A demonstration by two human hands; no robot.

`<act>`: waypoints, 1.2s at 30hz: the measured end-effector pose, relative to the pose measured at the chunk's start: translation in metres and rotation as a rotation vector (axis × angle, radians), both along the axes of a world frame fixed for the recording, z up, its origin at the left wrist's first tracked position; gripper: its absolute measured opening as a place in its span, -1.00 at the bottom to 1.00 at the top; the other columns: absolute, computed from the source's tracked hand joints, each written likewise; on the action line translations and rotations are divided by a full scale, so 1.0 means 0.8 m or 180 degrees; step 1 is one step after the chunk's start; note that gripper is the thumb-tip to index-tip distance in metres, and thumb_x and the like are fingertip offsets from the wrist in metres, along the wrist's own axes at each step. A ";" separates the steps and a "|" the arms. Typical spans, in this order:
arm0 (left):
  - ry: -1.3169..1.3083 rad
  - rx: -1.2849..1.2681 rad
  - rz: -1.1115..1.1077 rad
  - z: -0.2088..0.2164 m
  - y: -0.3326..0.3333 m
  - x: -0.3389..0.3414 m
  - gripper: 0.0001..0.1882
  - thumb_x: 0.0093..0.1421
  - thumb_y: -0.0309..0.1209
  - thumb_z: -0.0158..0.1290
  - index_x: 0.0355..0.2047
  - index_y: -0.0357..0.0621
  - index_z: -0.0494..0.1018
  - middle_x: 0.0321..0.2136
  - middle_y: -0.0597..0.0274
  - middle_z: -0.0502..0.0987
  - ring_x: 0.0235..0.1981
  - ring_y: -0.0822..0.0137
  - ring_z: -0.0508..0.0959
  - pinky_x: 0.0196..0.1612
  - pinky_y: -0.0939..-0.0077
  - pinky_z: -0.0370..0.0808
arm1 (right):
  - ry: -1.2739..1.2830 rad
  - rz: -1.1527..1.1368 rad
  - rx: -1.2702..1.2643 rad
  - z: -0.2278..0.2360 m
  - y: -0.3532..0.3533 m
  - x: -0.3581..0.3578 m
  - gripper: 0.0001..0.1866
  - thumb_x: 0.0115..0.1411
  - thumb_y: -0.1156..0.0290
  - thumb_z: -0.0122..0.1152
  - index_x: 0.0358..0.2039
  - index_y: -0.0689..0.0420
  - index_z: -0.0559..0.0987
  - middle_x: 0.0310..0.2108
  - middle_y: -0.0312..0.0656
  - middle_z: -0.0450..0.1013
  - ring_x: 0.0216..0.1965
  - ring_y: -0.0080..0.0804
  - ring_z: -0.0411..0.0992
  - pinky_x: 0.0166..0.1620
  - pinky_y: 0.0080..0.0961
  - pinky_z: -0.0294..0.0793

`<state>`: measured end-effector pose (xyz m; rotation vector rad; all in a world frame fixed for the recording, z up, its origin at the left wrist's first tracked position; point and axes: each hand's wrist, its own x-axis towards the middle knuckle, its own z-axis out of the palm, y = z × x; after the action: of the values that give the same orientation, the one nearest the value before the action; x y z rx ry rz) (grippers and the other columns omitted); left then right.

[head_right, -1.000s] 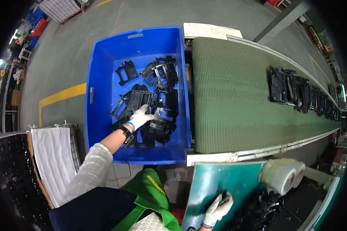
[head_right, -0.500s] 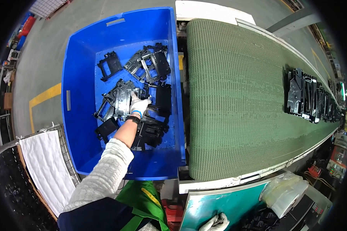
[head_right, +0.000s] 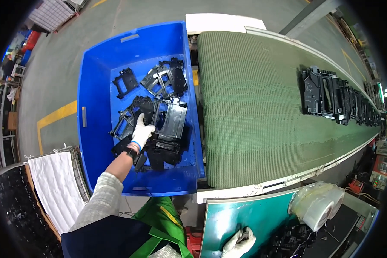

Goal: The person picks up plastic frames from a blue bin and a conveyor belt, trims them using shears, and stacks the finished frames on the workbench.

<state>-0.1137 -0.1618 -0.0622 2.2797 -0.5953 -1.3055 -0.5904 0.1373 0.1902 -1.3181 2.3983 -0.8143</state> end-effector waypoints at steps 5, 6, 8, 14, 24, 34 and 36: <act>0.0348 -0.0624 -0.0372 0.146 0.043 -0.004 0.16 -0.01 -0.39 0.30 0.59 -0.06 -0.02 -0.21 0.06 0.66 -0.30 0.18 0.65 -0.12 0.33 0.63 | 0.0337 0.0282 -0.0033 0.030 -0.010 0.017 -0.66 0.35 0.60 0.22 0.12 0.36 0.50 -0.02 -0.05 0.47 -0.06 -0.29 0.46 0.12 -0.37 0.49; 0.0095 -0.0902 -0.0680 0.163 0.054 -0.004 0.15 -0.01 -0.41 0.29 0.58 -0.06 -0.01 -0.19 0.07 0.66 -0.31 0.21 0.65 -0.14 0.35 0.63 | 0.0318 0.0280 -0.0136 0.035 -0.011 0.017 -0.66 0.35 0.60 0.22 0.12 0.36 0.50 -0.02 -0.05 0.47 -0.06 -0.29 0.46 0.12 -0.37 0.49; -0.0442 -0.1463 -0.1310 0.197 0.076 -0.009 0.12 0.00 -0.44 0.28 0.58 -0.08 0.01 -0.16 0.10 0.65 -0.33 0.29 0.64 -0.20 0.39 0.62 | 0.0554 0.0544 0.0083 0.041 -0.007 0.011 -0.59 0.34 0.56 0.27 0.17 0.34 0.47 0.03 -0.05 0.47 -0.05 -0.28 0.47 0.11 -0.37 0.50; 0.0021 -0.1716 -0.2055 0.422 0.159 -0.107 0.10 0.00 -0.47 0.27 0.56 -0.19 0.04 -0.05 0.06 0.62 -0.21 0.27 0.64 -0.11 0.39 0.62 | -0.2744 0.0269 -0.1011 0.081 -0.017 0.079 -0.26 0.29 0.55 0.31 0.44 0.24 0.23 0.20 -0.04 0.45 -0.11 -0.31 0.51 -0.01 -0.41 0.58; -0.0781 -0.3574 -0.3558 0.529 0.322 -0.161 0.03 0.13 -0.21 0.25 0.52 -0.35 0.04 0.14 -0.19 0.53 0.11 0.02 0.57 0.22 0.21 0.52 | -0.3586 -0.0237 -0.0183 0.179 0.089 0.101 -0.32 0.27 0.46 0.38 0.39 0.16 0.38 -0.07 -0.15 0.51 -0.25 -0.43 0.52 -0.34 -0.55 0.56; 0.0986 -0.2252 -0.3297 0.560 0.387 -0.213 -0.20 0.34 -0.12 0.15 0.49 -0.15 0.15 0.02 -0.05 0.58 -0.05 0.09 0.64 -0.04 0.17 0.65 | -0.2211 0.0634 -0.1944 0.231 0.222 0.075 -0.07 0.16 0.49 0.53 0.47 0.15 0.22 0.15 -0.01 0.43 0.05 -0.25 0.45 0.06 -0.35 0.57; 0.0265 -0.2834 -0.3815 0.541 0.371 -0.231 -0.23 0.34 -0.17 0.13 0.49 -0.09 0.17 -0.01 -0.04 0.59 -0.09 0.08 0.65 -0.08 0.14 0.65 | -0.1177 0.1207 -0.2055 0.217 0.206 0.057 0.01 0.15 0.38 0.54 0.51 0.09 0.13 0.26 -0.02 0.26 0.18 -0.26 0.29 0.12 -0.33 0.55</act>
<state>-0.2985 0.1346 0.3703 1.0354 -2.1552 -1.1220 -0.5448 0.3018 0.3637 -1.5885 1.5800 -1.6158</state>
